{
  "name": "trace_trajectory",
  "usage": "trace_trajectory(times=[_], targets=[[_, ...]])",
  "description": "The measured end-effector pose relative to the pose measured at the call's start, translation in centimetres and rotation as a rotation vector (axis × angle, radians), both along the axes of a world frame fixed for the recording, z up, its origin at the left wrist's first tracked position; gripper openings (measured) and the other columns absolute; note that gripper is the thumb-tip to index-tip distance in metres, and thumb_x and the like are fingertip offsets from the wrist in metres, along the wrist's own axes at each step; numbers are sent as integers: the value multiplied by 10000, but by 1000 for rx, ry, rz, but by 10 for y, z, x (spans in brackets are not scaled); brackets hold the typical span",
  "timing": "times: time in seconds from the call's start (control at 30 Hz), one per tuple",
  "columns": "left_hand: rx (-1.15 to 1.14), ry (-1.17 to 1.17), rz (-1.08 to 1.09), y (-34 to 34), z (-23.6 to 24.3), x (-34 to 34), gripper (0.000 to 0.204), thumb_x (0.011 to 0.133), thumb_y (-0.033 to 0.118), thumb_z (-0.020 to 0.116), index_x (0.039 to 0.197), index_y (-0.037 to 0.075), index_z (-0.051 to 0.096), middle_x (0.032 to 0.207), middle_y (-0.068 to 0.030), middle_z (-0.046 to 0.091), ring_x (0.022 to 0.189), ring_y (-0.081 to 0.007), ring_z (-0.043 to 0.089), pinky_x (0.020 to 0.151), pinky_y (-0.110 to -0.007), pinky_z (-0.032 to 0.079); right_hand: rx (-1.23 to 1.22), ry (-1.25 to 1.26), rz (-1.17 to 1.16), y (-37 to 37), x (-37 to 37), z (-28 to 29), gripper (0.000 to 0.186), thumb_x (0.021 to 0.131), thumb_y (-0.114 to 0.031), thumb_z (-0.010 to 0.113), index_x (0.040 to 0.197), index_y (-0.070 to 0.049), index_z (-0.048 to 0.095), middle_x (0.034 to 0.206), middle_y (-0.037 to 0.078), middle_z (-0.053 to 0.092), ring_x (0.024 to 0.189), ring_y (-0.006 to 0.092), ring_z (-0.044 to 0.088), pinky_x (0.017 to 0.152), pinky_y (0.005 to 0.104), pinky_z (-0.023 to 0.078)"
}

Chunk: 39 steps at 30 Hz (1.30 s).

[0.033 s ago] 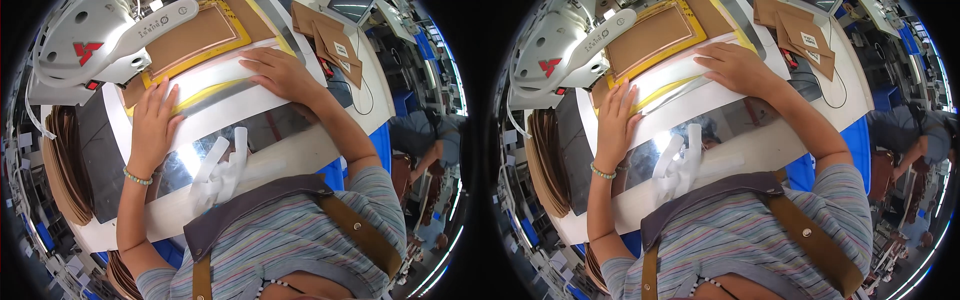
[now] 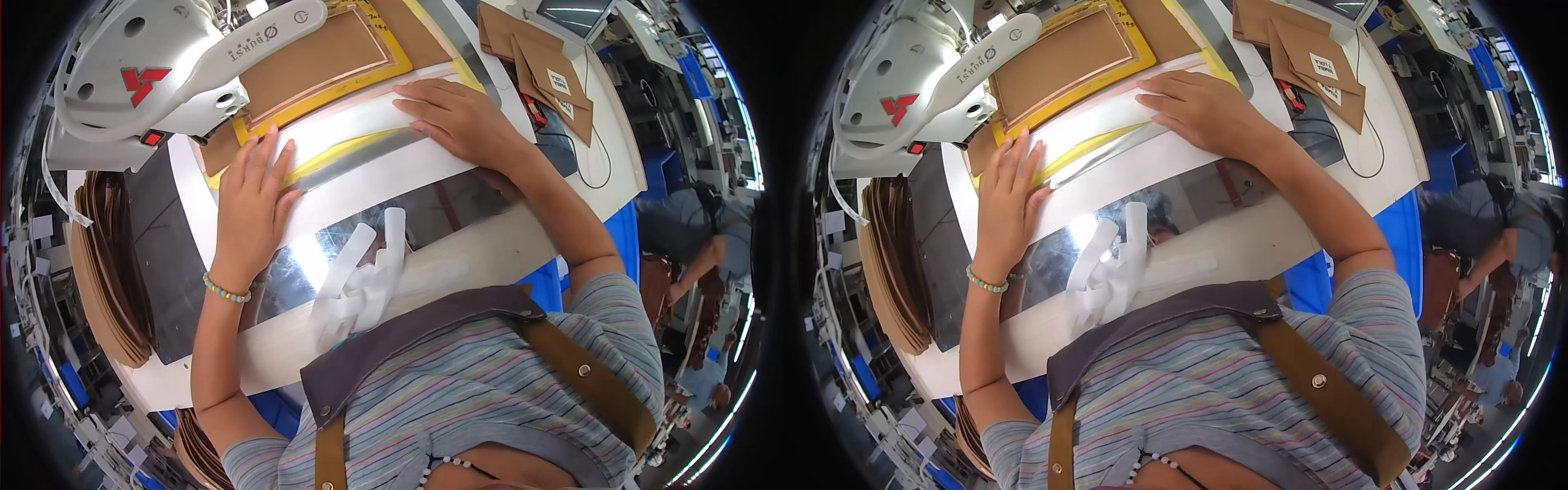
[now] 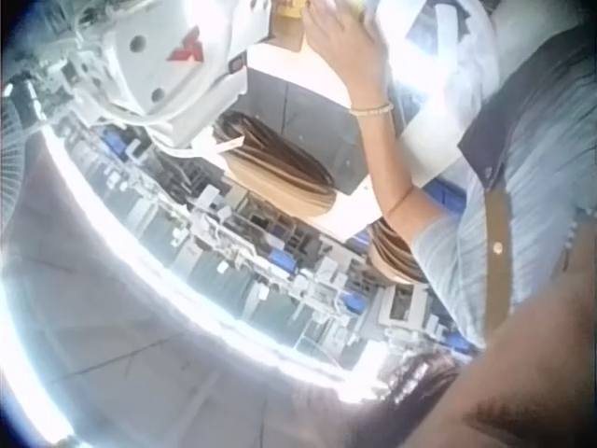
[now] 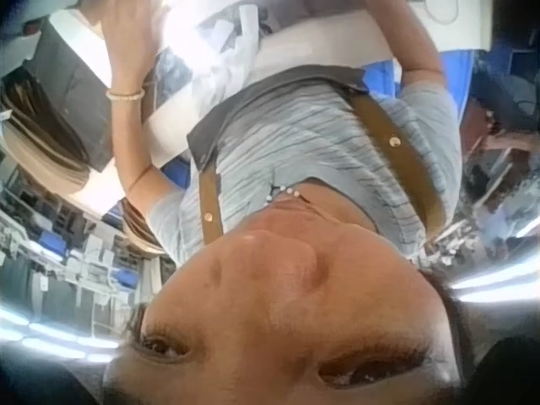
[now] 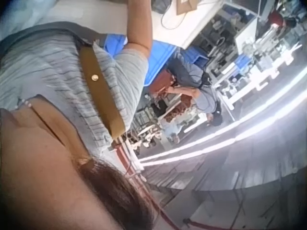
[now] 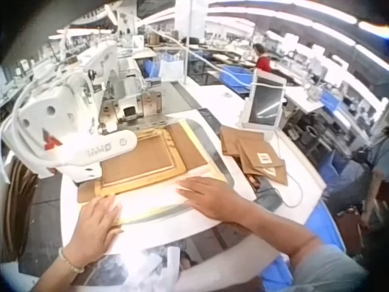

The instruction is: Operating an industrial sewing machine to attach labels and reinforce panels for leather products.

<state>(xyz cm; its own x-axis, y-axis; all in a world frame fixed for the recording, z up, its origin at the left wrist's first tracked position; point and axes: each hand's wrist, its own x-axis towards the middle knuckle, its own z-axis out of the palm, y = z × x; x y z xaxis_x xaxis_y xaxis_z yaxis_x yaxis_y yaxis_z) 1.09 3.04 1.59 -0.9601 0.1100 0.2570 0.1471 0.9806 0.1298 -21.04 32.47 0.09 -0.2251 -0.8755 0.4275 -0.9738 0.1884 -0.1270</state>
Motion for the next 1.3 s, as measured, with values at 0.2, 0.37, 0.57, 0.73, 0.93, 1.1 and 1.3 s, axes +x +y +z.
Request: trace_trajectory(times=[0.2, 0.37, 0.57, 0.73, 0.93, 1.1, 1.3], targets=[[31, -8, -24, 1, -5, 11, 573, 946, 174, 752, 1480, 47, 586, 1541, -145, 565, 1451, -379, 485, 1168, -482, 415, -23, 38, 67, -3, -8, -5, 346, 929, -72, 729, 1274, -84, 715, 1329, 76, 721, 1220, 263, 686, 1000, 388, 577], [131, 87, 47, 5, -7, 10, 559, 923, 132, 777, 1445, 40, 601, 1498, -165, 586, 1409, -384, 529, 1181, -474, 417, -34, 60, 25, -10, -5, -1, 337, 942, -107, 732, 1277, -72, 715, 1337, 94, 719, 1218, 281, 679, 1006, 406, 558], [156, 122, 65, 9, -7, -3, 660, 858, 225, 864, 1436, 31, 609, 1390, -157, 629, 1261, -365, 591, 1055, -460, 476, -32, -29, -281, 7, 22, 8, 439, 1019, -295, 687, 1379, -47, 652, 1436, 204, 634, 1250, 373, 641, 1052, 465, 512], [242, 145, 135, 1, -11, -12, 502, 885, 178, 838, 1332, 11, 684, 1208, -136, 644, 1106, -327, 608, 955, -417, 500, 8, -160, -294, 7, 48, 2, 555, 1050, -340, 642, 1506, -39, 538, 1568, 282, 486, 1385, 426, 537, 1148, 484, 445], [225, 147, 140, -6, -12, -6, 472, 894, 174, 823, 1313, -1, 694, 1197, -136, 650, 1088, -314, 614, 945, -409, 504, -70, -281, -249, 1, 36, -1, 580, 1054, -347, 636, 1525, -30, 517, 1592, 256, 469, 1448, 434, 475, 1194, 475, 402], [214, 159, 122, 2, -11, -3, 612, 845, 242, 878, 1370, 0, 675, 1204, -126, 650, 1127, -307, 601, 966, -412, 500, 32, -100, -245, 18, 33, 5, 609, 1054, -432, 622, 1531, -63, 532, 1682, 234, 340, 1537, 434, 347, 1247, 575, 284], [209, 149, 163, -1, -12, -7, 533, 844, 225, 883, 1309, 20, 720, 1135, -113, 624, 1073, -296, 591, 929, -399, 499, 233, -46, -134, 21, 36, -2, 648, 1063, -661, 447, 1588, -289, 519, 1756, 108, 253, 1626, 367, 180, 1304, 611, 113]])
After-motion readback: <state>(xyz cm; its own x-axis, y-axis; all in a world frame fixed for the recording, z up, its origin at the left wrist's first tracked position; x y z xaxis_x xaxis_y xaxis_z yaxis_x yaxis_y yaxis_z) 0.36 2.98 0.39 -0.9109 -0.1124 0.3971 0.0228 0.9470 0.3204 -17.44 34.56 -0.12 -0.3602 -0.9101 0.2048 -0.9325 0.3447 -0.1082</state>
